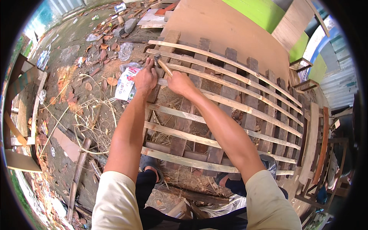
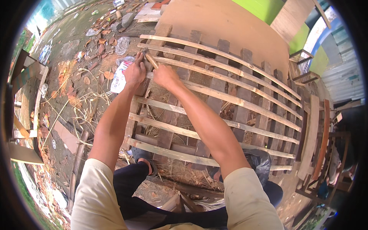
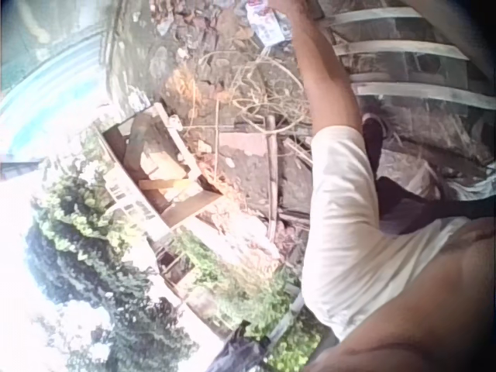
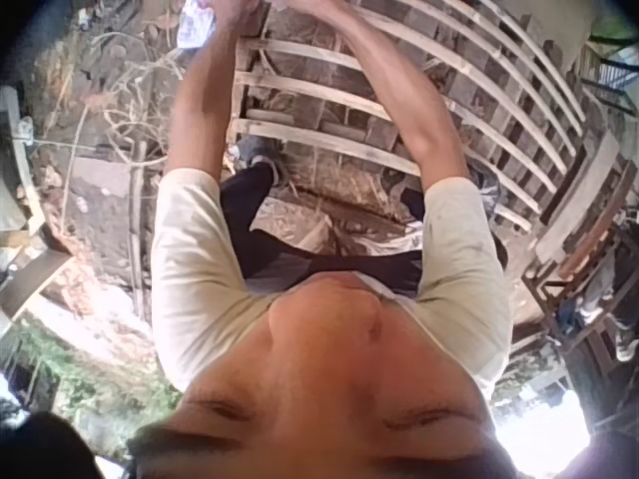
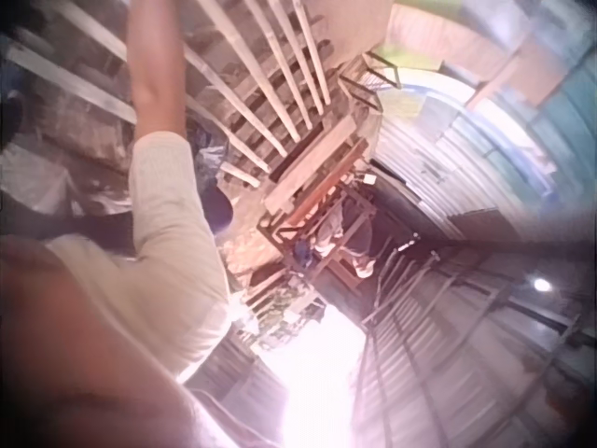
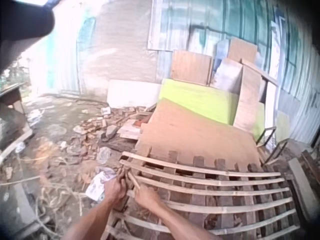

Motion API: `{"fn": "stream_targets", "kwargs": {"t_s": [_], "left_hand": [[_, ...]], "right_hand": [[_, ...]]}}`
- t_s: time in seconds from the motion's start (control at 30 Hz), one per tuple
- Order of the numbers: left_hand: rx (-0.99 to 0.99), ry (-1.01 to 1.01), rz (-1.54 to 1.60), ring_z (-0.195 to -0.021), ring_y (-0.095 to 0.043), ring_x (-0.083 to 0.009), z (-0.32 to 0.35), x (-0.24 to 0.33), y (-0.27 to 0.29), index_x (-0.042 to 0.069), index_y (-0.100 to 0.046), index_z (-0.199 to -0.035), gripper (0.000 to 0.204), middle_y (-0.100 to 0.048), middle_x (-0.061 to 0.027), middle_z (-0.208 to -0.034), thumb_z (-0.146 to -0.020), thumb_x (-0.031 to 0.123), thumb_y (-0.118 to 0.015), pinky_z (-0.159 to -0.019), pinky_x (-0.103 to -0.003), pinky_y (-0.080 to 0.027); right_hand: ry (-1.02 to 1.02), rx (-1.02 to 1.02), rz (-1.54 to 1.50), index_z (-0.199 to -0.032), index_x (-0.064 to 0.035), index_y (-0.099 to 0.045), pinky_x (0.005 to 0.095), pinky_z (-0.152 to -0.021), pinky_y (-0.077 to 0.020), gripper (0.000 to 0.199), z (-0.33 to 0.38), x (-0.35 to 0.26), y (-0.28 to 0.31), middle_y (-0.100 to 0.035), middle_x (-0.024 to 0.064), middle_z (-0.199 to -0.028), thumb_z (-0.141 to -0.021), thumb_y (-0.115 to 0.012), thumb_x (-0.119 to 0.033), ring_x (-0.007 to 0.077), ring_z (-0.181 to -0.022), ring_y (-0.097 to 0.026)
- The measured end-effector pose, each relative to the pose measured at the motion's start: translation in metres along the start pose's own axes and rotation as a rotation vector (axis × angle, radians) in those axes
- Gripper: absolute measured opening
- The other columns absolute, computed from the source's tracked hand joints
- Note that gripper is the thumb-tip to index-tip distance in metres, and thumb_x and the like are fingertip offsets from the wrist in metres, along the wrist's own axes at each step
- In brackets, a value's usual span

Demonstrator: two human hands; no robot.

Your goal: The person hammers nails into a wooden pallet using a hammer. They repeatedly pick nails from a black plastic bag and drive them into the slats of the pallet.

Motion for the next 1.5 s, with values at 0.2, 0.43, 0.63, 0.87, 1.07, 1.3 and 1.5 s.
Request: {"fn": "stream_targets", "kwargs": {"t_s": [0.2,0.43,0.63,0.87,1.07,1.3,1.5], "left_hand": [[0.126,-0.093,-0.194,-0.142,-0.041,-0.0323,0.0,-0.008,-0.006,0.023,-0.053,-0.145,0.051,-0.047,0.0013,-0.154,-0.096,0.031,-0.043,-0.119,-0.053,-0.023],[-0.135,-0.14,-0.587,-0.146,-0.037,-0.0303,-0.008,0.049,0.005,0.007,-0.045,-0.149,0.059,-0.039,-0.0098,-0.159,-0.098,0.035,-0.038,-0.12,-0.056,-0.021],[-0.357,-0.711,-0.244,-0.145,-0.037,-0.0312,0.047,0.165,-0.049,0.008,-0.046,-0.146,0.053,-0.042,-0.0124,-0.156,-0.099,0.031,-0.047,-0.119,-0.045,-0.031],[-0.334,-0.601,-0.321,-0.144,-0.034,-0.0372,0.063,0.208,-0.102,0.006,-0.03,-0.156,0.062,-0.038,-0.0207,-0.154,-0.103,0.039,-0.039,-0.12,-0.052,-0.023],[-0.105,-0.554,-0.108,-0.131,-0.042,-0.0354,0.063,0.219,-0.104,0.005,-0.053,-0.132,0.049,-0.052,-0.0177,-0.13,-0.098,0.04,-0.05,-0.116,-0.054,-0.022],[-0.118,-0.533,-0.13,-0.127,-0.045,-0.0342,0.061,0.218,-0.105,0.011,-0.054,-0.129,0.04,-0.055,-0.0144,-0.124,-0.098,0.037,-0.053,-0.113,-0.053,-0.025],[-0.239,-0.485,-0.196,-0.133,-0.041,-0.035,0.064,0.228,-0.105,0.011,-0.052,-0.134,0.045,-0.052,-0.0148,-0.135,-0.098,0.038,-0.052,-0.116,-0.051,-0.026]], "right_hand": [[-0.007,-0.014,-0.004,-0.095,0.0041,-0.06,0.0482,-0.06,-0.0485,0.05,0.136,0.03,0.064,-0.063,0.0195,-0.065,-0.103,-0.05,-0.045,0.0349,-0.061,-0.064],[-0.24,0.191,0.156,-0.092,0.0011,-0.055,0.0481,-0.059,-0.0487,0.046,0.334,0.16,0.15,-0.061,0.0199,-0.066,-0.103,-0.05,-0.043,0.0348,-0.059,-0.065],[-0.425,0.283,-0.281,-0.095,-0.0004,-0.058,0.0354,-0.043,-0.0435,0.041,0.373,0.172,0.15,-0.052,0.0076,-0.054,-0.104,-0.052,-0.04,0.0179,-0.041,-0.055],[-0.326,0.292,-0.129,-0.094,0.004,-0.058,0.0514,-0.071,-0.0459,0.046,0.384,0.17,0.16,-0.062,0.0278,-0.079,-0.102,-0.054,-0.041,0.0473,-0.078,-0.061],[-0.396,0.288,-0.092,-0.098,0.004,-0.059,0.0531,-0.071,-0.0463,0.044,0.394,0.179,0.174,-0.063,0.0287,-0.079,-0.102,-0.054,-0.04,0.048,-0.079,-0.063],[-0.368,0.374,-0.077,-0.093,0.0035,-0.055,0.0537,-0.069,-0.0455,0.042,0.399,0.179,0.197,-0.063,0.0285,-0.079,-0.103,-0.054,-0.038,0.0503,-0.08,-0.062],[-0.315,0.405,-0.079,-0.095,0.0063,-0.057,0.0572,-0.071,-0.048,0.043,0.397,0.192,0.205,-0.064,0.0305,-0.077,-0.102,-0.054,-0.036,0.0505,-0.078,-0.064]]}}
Point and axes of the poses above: each hand's wrist, its own z-axis away from the middle knuckle, its own y-axis out of the back of the hand, x = y × z, the point moved 4 cm from there along -z, towards the middle knuckle
